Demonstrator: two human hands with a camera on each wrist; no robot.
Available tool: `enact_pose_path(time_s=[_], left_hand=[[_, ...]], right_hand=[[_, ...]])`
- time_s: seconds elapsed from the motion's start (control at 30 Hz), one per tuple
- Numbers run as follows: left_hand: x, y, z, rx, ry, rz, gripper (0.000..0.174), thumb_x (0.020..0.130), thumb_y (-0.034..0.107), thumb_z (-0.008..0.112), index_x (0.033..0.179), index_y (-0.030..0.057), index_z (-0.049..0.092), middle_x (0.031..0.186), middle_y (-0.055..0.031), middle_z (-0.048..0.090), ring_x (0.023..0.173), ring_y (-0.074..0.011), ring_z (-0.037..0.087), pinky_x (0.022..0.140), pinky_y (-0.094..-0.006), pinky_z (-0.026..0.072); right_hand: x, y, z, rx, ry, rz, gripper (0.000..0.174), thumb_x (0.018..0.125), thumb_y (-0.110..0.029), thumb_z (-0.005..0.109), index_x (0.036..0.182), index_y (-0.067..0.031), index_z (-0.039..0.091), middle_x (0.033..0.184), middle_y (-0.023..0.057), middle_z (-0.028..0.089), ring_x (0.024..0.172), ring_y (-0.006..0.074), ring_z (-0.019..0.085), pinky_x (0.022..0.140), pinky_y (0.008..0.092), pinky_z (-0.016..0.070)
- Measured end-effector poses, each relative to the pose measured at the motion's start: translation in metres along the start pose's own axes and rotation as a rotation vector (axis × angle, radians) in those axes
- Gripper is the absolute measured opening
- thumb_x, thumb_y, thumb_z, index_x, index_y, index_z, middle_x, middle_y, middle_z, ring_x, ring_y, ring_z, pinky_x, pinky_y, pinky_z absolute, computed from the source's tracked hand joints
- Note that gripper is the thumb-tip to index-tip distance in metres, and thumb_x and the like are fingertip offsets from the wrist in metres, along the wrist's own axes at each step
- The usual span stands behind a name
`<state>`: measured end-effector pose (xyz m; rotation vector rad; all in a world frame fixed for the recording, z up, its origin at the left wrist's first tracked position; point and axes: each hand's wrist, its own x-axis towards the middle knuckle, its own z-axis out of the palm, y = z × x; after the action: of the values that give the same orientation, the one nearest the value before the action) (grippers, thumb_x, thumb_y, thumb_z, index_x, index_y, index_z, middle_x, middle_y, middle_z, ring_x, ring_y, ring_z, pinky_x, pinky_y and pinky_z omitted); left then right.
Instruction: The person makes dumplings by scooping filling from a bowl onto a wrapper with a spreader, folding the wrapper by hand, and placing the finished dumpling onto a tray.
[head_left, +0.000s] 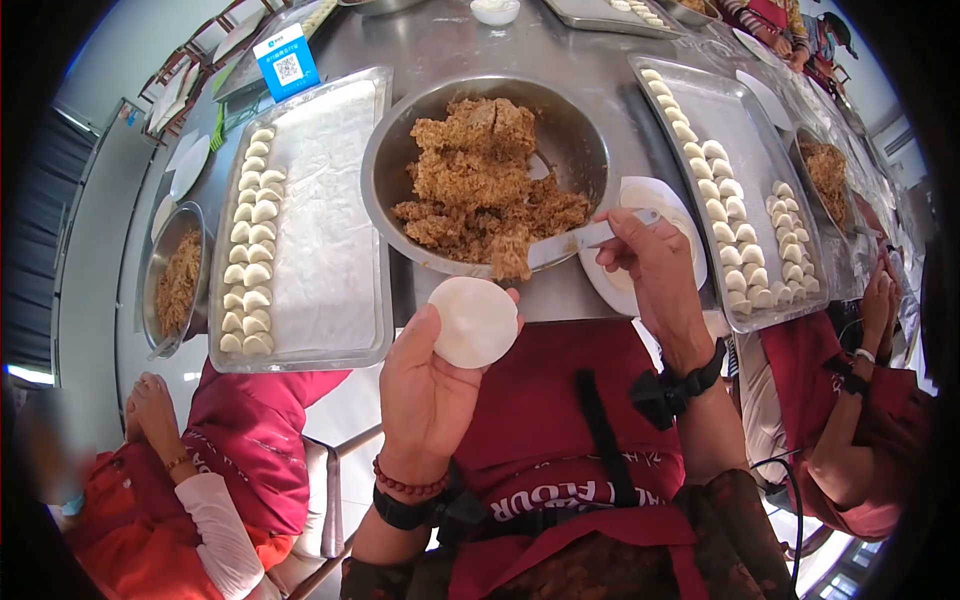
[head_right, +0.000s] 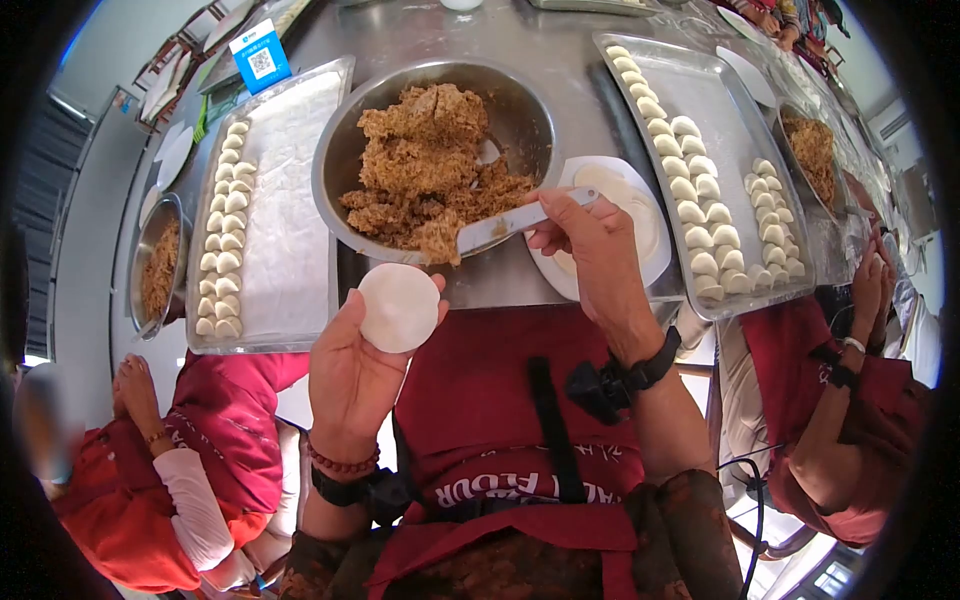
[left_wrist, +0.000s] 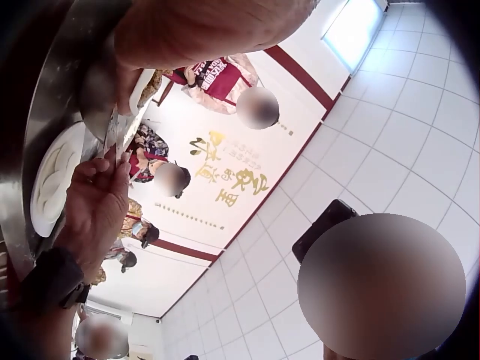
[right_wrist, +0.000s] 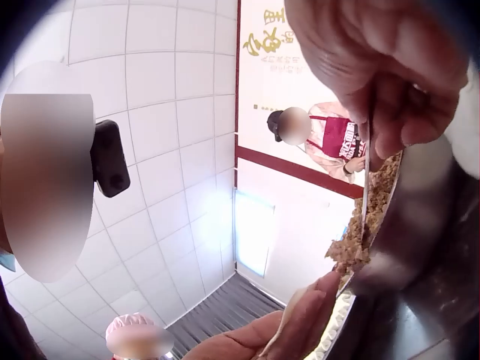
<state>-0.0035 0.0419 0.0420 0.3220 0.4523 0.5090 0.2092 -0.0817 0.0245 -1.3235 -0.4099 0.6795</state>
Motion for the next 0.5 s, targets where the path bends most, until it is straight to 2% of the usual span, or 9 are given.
enact_pose_path(time_s=[0.07, 0.3, 0.47, 0.5], left_hand=[[0.001, 0.001, 0.0, 0.008, -0.002, -0.009, 0.042, 0.107, 0.023, 0.037, 0.134, -0.0092, 0.044, 0.137, -0.0265, 0.051, 0.134, -0.0454, 0.043, 0.114, -0.0591, 0.0347], [0.002, -0.002, -0.001, -0.013, -0.006, -0.062, 0.044, 0.107, 0.025, 0.036, 0.134, -0.009, 0.042, 0.137, -0.0264, 0.051, 0.133, -0.0457, 0.044, 0.113, -0.0594, 0.0359], [0.013, 0.006, 0.021, 0.054, -0.051, -0.039, 0.046, 0.108, 0.028, 0.032, 0.139, -0.0064, 0.037, 0.138, -0.0262, 0.05, 0.132, -0.0461, 0.044, 0.112, -0.0588, 0.0375], [0.016, 0.008, 0.026, 0.061, -0.079, -0.029, 0.045, 0.108, 0.028, 0.032, 0.138, -0.0062, 0.039, 0.137, -0.0252, 0.051, 0.13, -0.0439, 0.047, 0.111, -0.0571, 0.0396]], right_hand=[[0.003, -0.002, 0.0, 0.021, 0.016, -0.017, 0.032, 0.097, -0.029, 0.062, 0.103, 0.0011, 0.071, 0.079, 0.0059, 0.069, 0.069, 0.0093, 0.061, 0.067, 0.0233, 0.0461], [0.004, -0.012, 0.008, 0.054, 0.099, -0.079, 0.035, 0.097, -0.032, 0.063, 0.107, 0.0013, 0.07, 0.081, 0.0065, 0.069, 0.071, 0.0095, 0.061, 0.069, 0.0242, 0.0468], [-0.003, -0.029, 0.017, 0.075, 0.097, -0.111, 0.035, 0.098, -0.031, 0.061, 0.108, 0.0019, 0.069, 0.084, 0.0068, 0.069, 0.072, 0.0108, 0.061, 0.07, 0.0247, 0.047], [-0.005, -0.034, 0.022, 0.076, 0.092, -0.123, 0.035, 0.098, -0.03, 0.061, 0.108, 0.0023, 0.069, 0.085, 0.0069, 0.069, 0.072, 0.0112, 0.061, 0.071, 0.0248, 0.0471]])
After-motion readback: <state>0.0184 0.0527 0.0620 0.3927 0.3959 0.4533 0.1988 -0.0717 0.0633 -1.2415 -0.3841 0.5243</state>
